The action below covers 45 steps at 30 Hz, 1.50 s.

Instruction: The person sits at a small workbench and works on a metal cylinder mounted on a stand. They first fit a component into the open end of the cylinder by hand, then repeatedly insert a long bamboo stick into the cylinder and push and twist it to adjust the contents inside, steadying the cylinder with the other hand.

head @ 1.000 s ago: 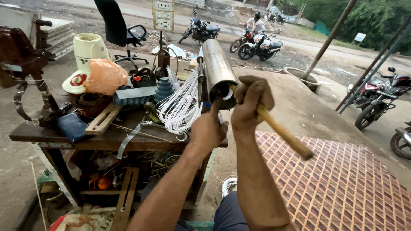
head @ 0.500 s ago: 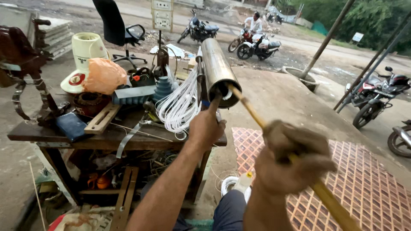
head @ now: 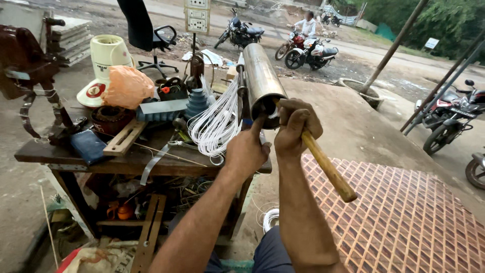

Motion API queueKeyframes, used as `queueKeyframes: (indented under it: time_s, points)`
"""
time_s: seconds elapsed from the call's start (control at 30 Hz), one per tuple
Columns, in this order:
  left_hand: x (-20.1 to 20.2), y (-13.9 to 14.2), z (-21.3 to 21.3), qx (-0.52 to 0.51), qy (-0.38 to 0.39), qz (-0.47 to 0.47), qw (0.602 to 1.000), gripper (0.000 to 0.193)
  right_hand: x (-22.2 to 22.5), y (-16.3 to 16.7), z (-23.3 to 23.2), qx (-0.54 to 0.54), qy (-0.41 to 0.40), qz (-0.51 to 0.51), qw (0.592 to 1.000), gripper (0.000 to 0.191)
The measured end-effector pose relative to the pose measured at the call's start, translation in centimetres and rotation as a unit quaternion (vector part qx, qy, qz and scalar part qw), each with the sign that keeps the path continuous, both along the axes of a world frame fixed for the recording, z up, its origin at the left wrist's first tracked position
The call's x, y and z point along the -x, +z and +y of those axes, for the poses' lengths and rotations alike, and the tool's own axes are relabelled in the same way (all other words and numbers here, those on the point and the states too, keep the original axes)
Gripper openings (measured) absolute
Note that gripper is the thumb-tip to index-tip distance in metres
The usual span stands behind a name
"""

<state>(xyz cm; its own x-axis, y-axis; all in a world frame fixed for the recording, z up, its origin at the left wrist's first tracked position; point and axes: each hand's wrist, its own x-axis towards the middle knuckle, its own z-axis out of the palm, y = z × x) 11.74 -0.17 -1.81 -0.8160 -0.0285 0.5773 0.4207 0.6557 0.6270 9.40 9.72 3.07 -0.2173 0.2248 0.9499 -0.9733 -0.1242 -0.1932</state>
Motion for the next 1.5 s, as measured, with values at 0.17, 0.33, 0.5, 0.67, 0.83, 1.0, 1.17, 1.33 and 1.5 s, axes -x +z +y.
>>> queueKeyframes:
  time_s: [0.17,0.33,0.5,0.67,0.83,1.0,1.17,1.33,1.5]
  points:
    - [-0.1,0.1,-0.3,-0.008,-0.009,0.006,1.000,0.083,-1.6,-0.2,-0.1,0.016,-0.025,0.013,0.999,0.058]
    - [0.2,-0.1,-0.4,0.017,-0.006,0.005,1.000,0.087,-0.9,0.1,-0.5,-0.008,-0.044,-0.003,0.999,0.057]
    - [0.4,-0.7,-0.7,0.032,-0.011,0.044,0.998,0.091,-0.3,0.8,-0.8,-0.016,-0.053,-0.031,0.998,0.055]
    - [-0.1,-1.6,-1.0,0.022,-0.023,0.071,0.997,0.093,-4.3,1.7,0.7,0.022,-0.036,-0.058,0.997,0.060]
    - [-0.2,-2.2,-0.9,0.013,-0.037,0.045,0.998,0.092,-10.5,1.1,4.3,-0.037,-0.069,-0.014,0.997,0.069]
    - [0.2,-2.9,-0.7,0.009,-0.028,0.098,0.995,0.090,-12.9,1.5,6.4,-0.090,-0.007,0.055,0.994,0.063]
    - [0.4,-2.7,-0.8,-0.003,-0.035,0.064,0.997,0.077,-12.6,0.6,8.3,-0.106,0.007,0.112,0.988,0.060]
    - [0.4,-1.3,-0.7,0.005,-0.034,0.048,0.998,0.077,-14.8,0.4,7.9,-0.034,-0.022,0.100,0.994,0.055]
    - [-0.2,-0.5,-0.3,-0.006,-0.026,0.043,0.999,0.070,-16.7,-1.4,5.4,0.049,-0.114,-0.008,0.992,0.054]
